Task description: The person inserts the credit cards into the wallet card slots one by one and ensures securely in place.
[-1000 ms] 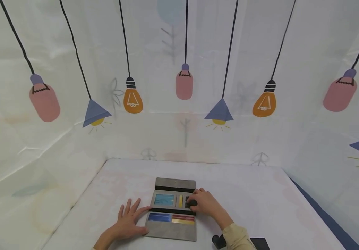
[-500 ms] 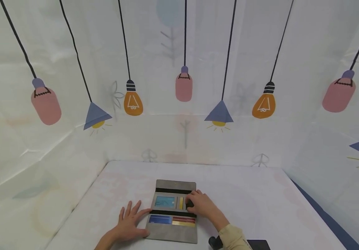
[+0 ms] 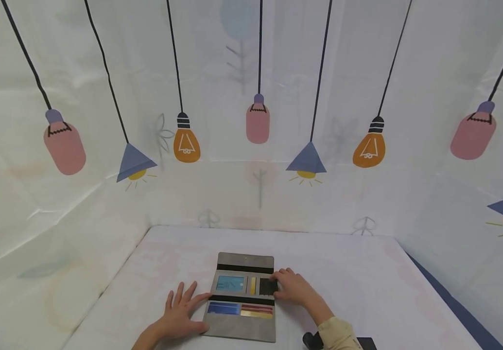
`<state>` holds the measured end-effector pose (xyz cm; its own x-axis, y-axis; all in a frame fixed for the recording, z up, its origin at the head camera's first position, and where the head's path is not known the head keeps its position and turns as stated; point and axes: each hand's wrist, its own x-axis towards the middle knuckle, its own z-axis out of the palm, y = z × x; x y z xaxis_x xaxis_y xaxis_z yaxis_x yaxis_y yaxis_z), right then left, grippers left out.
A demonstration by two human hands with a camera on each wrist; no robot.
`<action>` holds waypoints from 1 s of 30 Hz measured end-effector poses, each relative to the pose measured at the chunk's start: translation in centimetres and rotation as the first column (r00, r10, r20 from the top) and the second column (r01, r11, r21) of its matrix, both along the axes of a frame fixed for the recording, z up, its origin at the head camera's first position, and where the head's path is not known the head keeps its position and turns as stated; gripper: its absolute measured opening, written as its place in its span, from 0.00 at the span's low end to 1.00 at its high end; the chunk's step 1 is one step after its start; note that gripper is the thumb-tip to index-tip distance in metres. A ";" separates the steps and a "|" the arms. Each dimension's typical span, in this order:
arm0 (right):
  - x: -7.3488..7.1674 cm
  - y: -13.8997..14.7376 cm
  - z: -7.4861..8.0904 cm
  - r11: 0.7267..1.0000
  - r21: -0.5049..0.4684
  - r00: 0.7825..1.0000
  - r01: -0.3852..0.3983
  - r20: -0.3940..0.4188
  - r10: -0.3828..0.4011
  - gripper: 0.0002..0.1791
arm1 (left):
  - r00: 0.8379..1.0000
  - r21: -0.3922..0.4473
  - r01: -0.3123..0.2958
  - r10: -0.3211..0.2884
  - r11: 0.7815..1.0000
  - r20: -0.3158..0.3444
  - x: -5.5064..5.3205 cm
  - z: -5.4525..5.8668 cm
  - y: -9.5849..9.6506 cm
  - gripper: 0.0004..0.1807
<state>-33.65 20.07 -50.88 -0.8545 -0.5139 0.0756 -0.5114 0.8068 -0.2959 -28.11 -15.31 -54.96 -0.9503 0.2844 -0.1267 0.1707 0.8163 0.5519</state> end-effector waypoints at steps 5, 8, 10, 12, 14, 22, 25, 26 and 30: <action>0.0 -0.4 -0.1 0.999 0.031 0.998 -0.023 -0.052 0.024 0.17 | 1.000 0.006 0.008 -0.008 1.000 -0.015 0.2 0.2 -0.1 0.43; -0.1 -0.9 -0.3 0.999 0.036 0.999 -0.016 -0.051 0.017 0.15 | 1.000 0.006 0.012 -0.012 1.000 -0.024 0.3 0.2 -0.2 0.42; -0.1 -1.2 -0.3 0.999 0.042 0.999 -0.008 -0.047 0.010 0.15 | 1.000 0.008 0.012 -0.012 1.000 -0.028 0.3 0.2 -0.2 0.42; -0.2 -1.4 -0.3 0.999 0.044 0.999 -0.006 -0.049 0.008 0.15 | 1.000 0.005 0.010 -0.010 1.000 -0.027 0.3 0.3 -0.1 0.43; -0.2 -1.7 -0.4 0.999 0.043 0.998 -0.018 -0.065 0.021 0.15 | 1.000 0.000 0.008 -0.008 1.000 -0.024 0.2 0.3 -0.1 0.43; -0.2 -2.5 -0.5 0.995 0.075 0.989 -0.070 -0.122 0.078 0.14 | 1.000 -0.002 -0.003 0.003 1.000 -0.026 0.2 0.0 0.1 0.43; -0.2 -2.9 -0.5 0.994 0.084 0.989 -0.064 -0.129 0.075 0.14 | 1.000 0.004 -0.005 0.006 1.000 -0.018 0.2 0.1 0.1 0.43; -0.2 -3.1 -0.5 0.994 0.087 0.989 -0.062 -0.131 0.073 0.14 | 1.000 0.007 -0.008 0.008 1.000 -0.016 0.3 0.2 0.2 0.43; 0.1 -4.2 -0.6 0.994 0.097 0.989 -0.044 -0.133 0.057 0.13 | 1.000 0.010 -0.009 0.009 1.000 -0.015 0.3 0.3 0.1 0.43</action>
